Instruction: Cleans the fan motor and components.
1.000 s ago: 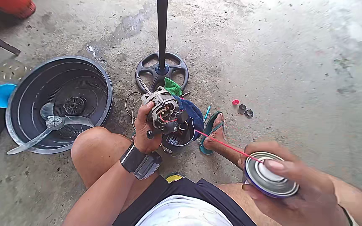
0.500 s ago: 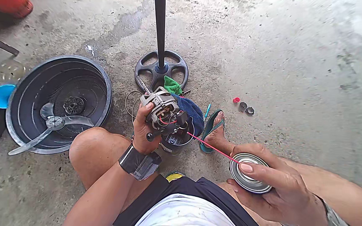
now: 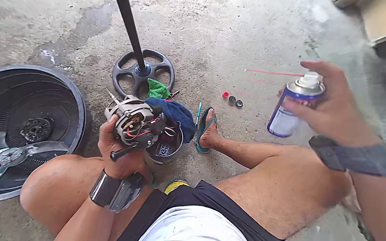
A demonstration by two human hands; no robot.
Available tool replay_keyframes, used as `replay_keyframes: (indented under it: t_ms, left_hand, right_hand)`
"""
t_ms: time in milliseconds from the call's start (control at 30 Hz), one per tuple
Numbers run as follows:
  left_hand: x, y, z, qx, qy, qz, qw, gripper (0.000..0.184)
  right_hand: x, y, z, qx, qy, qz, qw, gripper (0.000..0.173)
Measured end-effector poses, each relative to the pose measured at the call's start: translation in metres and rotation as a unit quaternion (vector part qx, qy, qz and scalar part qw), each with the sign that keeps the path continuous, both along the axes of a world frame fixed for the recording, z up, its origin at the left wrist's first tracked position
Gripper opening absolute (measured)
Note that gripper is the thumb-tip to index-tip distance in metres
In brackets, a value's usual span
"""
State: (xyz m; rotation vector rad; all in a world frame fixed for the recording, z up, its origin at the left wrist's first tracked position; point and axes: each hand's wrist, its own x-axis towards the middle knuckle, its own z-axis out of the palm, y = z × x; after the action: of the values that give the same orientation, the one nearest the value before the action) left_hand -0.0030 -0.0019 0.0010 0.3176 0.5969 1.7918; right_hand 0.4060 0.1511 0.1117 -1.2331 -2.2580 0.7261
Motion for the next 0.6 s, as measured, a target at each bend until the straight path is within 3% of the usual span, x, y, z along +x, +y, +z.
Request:
replay_keyframes:
  t_ms: [100,200,267,433,533,600]
  left_hand:
    - [-0.005,-0.002,-0.004,-0.001,0.004,-0.004,1.0,0.045]
    - [-0.014,-0.007,-0.014,-0.013,-0.013,-0.029,0.999,0.058]
    - [-0.017,-0.01,-0.019,-0.024,-0.029,-0.04,0.999,0.064]
    - [-0.024,-0.019,-0.024,-0.056,-0.054,-0.037,0.996,0.071]
    - [-0.026,-0.02,-0.023,-0.058,-0.062,-0.03,0.996,0.074]
    - [-0.033,-0.026,-0.029,-0.056,-0.092,-0.044,0.993,0.078]
  right_hand:
    - [0.072,0.053,-0.028,-0.077,-0.053,-0.139,0.986,0.091]
    - [0.109,0.062,-0.1,-0.121,-0.117,-0.248,0.954,0.062]
    - [0.121,0.055,-0.163,-0.149,-0.173,-0.279,0.933,0.058]
    - [0.108,0.022,-0.274,-0.266,-0.181,-0.252,0.913,0.063]
    - [0.103,0.015,-0.298,-0.324,-0.201,-0.207,0.901,0.064]
    - [0.097,0.021,-0.294,-0.322,-0.221,-0.169,0.905,0.075]
